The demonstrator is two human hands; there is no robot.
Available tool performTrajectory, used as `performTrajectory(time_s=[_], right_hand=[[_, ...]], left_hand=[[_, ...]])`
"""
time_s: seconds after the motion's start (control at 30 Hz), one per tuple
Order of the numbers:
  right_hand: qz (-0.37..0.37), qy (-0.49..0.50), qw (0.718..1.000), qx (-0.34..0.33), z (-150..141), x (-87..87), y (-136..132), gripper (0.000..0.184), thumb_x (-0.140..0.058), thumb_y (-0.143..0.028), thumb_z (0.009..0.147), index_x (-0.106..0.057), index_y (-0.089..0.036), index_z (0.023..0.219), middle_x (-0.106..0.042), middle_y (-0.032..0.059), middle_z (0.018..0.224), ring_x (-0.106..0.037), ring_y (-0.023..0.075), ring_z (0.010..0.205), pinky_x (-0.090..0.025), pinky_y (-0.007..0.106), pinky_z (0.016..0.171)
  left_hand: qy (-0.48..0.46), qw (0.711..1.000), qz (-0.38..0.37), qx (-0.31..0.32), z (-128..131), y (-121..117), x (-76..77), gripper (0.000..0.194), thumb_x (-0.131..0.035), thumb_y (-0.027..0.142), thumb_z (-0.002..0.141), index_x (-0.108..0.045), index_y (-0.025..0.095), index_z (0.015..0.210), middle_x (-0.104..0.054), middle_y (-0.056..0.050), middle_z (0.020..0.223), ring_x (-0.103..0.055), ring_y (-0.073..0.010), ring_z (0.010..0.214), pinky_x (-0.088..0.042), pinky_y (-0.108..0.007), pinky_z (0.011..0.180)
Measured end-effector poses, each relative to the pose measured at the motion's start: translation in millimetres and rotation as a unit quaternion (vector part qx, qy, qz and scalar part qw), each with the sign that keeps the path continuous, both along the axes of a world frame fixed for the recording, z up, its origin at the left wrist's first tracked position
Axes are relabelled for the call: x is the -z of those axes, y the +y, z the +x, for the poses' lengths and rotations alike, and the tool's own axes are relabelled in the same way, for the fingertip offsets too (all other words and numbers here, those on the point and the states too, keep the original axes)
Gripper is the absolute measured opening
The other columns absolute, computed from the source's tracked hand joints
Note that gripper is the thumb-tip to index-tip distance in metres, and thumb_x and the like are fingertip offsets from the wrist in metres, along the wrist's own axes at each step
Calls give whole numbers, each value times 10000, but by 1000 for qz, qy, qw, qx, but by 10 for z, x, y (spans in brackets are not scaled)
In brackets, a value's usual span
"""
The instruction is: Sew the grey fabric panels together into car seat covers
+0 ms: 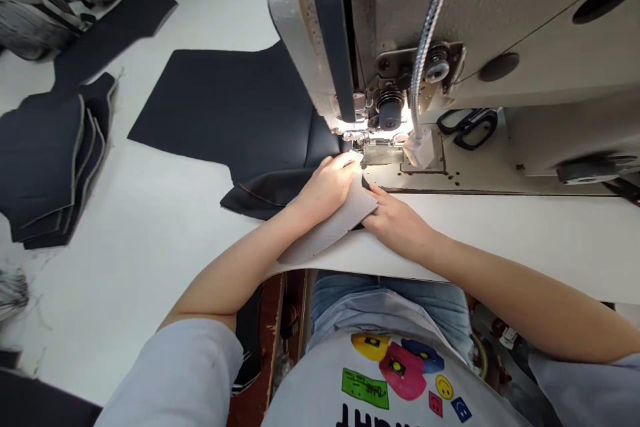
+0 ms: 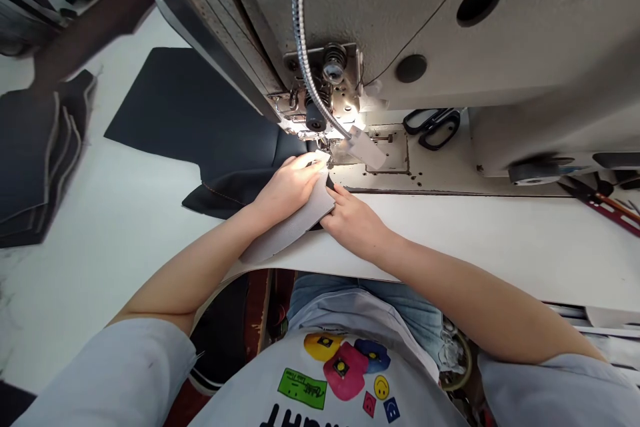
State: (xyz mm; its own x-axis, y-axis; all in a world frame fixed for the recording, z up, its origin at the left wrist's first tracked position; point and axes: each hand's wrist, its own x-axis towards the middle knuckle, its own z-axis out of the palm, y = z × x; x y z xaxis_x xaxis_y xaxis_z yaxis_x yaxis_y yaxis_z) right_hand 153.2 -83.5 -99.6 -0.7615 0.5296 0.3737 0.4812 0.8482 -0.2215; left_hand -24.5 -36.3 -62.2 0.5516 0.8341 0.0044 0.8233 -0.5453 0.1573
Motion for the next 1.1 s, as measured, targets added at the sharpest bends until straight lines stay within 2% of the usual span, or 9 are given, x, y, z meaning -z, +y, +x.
performTrajectory(time_s=[0.1,0.3,0.47,0.57,0.77,0.97,1.1], right_hand=[[4,-13,1000,17,2,1,-14,329,-475,-50,941,-716,-176,755,-701,79,822,-627,215,984,-432,451,1110],[48,-20,999,18,21,-2,15,340,-458,-38,944,-690,-171,733,-675,65,770,-626,201,930,-453,405,1091],[57,3,998,19,70,7,92,369,-413,-50,965,-658,-175,719,-663,70,805,-621,188,933,-499,370,1030],[50,0,999,11,87,6,123,376,-402,-57,975,-646,-188,721,-652,49,780,-622,181,922,-491,369,1048],[50,-12,999,7,123,-48,156,378,-394,-44,970,-642,-198,730,-652,48,799,-624,186,935,-510,345,1014],[42,-2,999,-1,138,-81,142,294,-446,17,865,-662,-151,758,-638,77,739,-592,222,880,-503,384,951],[-9,-8,1000,-21,165,-98,136,169,-529,-96,854,-684,-135,798,-660,98,759,-582,246,880,-486,427,952]], left_hand=[[18,1000,12,-12,20,-23,4,407,-331,74,959,-609,103,1256,-606,-132,1337,-566,-230,1208,-443,-349,1044],[24,1000,5,-16,76,13,6,357,-341,73,953,-665,93,1102,-634,-136,1267,-576,-244,1167,-449,-359,1031],[7,1000,6,1,99,77,22,361,-340,77,948,-679,115,1068,-667,-115,1206,-547,-243,1222,-449,-357,1051],[-3,1000,11,2,102,95,43,360,-347,75,944,-675,118,1087,-672,-107,1198,-533,-238,1247,-445,-347,1058],[-54,997,2,-48,127,103,89,330,-348,93,959,-663,134,1048,-638,-100,1178,-553,-206,1173,-438,-312,1058],[-59,997,-20,-37,127,147,113,320,-327,96,966,-645,137,961,-614,-96,1098,-554,-195,1083,-439,-300,1017],[-13,998,-21,-61,179,125,25,325,-327,110,975,-644,138,1040,-585,-109,1159,-553,-205,1035,-457,-309,944]])
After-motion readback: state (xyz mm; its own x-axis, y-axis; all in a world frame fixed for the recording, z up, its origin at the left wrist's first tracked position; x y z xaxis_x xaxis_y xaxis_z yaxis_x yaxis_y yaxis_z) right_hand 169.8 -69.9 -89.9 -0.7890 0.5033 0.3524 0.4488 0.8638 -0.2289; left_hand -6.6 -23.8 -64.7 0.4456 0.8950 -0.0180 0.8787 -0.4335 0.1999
